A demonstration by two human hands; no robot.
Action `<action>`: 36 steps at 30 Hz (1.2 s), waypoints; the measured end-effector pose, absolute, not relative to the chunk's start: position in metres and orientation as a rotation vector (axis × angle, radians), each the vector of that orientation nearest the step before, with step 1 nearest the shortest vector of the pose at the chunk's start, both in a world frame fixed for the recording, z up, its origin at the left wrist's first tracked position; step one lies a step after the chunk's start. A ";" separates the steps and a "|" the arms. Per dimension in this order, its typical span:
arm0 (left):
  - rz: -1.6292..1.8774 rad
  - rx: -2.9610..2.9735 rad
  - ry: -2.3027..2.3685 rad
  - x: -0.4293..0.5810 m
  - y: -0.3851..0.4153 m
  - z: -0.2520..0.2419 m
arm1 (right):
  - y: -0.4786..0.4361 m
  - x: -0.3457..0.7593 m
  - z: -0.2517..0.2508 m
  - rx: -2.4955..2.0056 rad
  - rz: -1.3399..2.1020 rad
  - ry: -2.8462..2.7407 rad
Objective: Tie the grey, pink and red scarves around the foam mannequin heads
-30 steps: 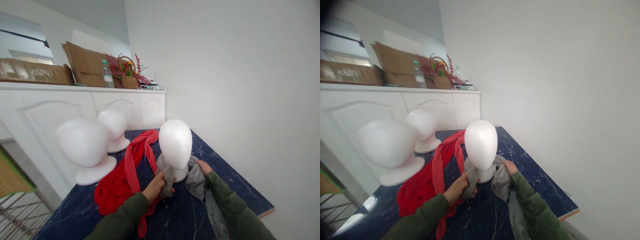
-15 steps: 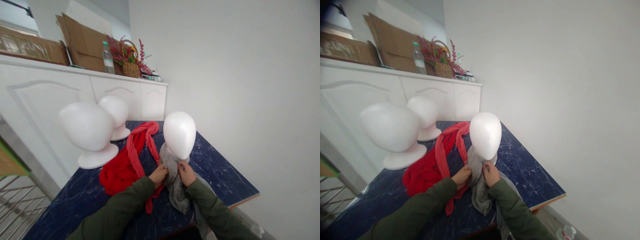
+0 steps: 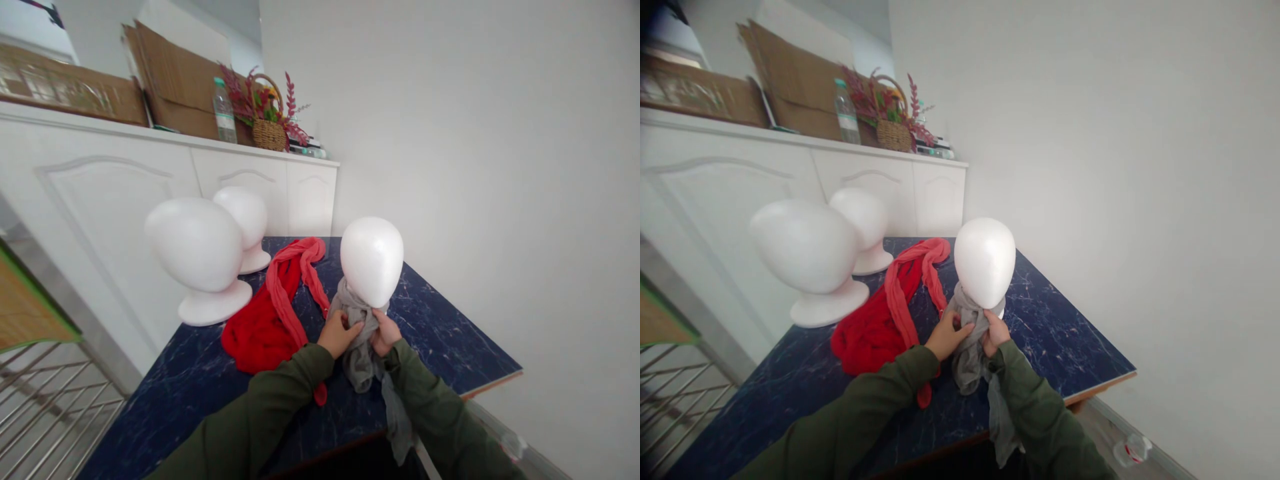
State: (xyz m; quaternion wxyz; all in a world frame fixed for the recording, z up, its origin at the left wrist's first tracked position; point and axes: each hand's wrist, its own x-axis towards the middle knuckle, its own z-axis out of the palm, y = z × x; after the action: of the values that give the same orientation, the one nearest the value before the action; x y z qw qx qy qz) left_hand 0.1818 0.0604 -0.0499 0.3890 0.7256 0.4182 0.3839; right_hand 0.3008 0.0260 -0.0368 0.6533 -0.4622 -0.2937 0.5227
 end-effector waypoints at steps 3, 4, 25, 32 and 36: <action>1.006 1.718 0.882 0.180 0.063 -0.047 | 0.023 0.299 -0.031 -0.916 1.445 -0.654; 0.992 1.679 0.824 0.180 0.064 -0.046 | 0.022 0.298 -0.029 -0.872 1.505 -0.648; 0.872 0.758 0.735 0.161 0.105 -0.036 | 0.026 0.404 -0.045 -1.685 0.591 -1.092; 0.990 0.798 0.669 0.157 0.106 -0.039 | 0.039 0.403 -0.053 -1.877 0.242 -1.410; 1.046 0.889 0.632 0.162 0.100 -0.045 | 0.046 0.400 -0.063 -1.968 0.264 -1.392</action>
State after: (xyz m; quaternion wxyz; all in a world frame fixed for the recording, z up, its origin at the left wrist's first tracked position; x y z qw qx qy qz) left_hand 0.1625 0.1001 -0.0451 0.7279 0.4033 0.2869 0.4745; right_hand 0.3996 0.0464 -0.0631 0.3507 -0.7601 -0.5375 0.1018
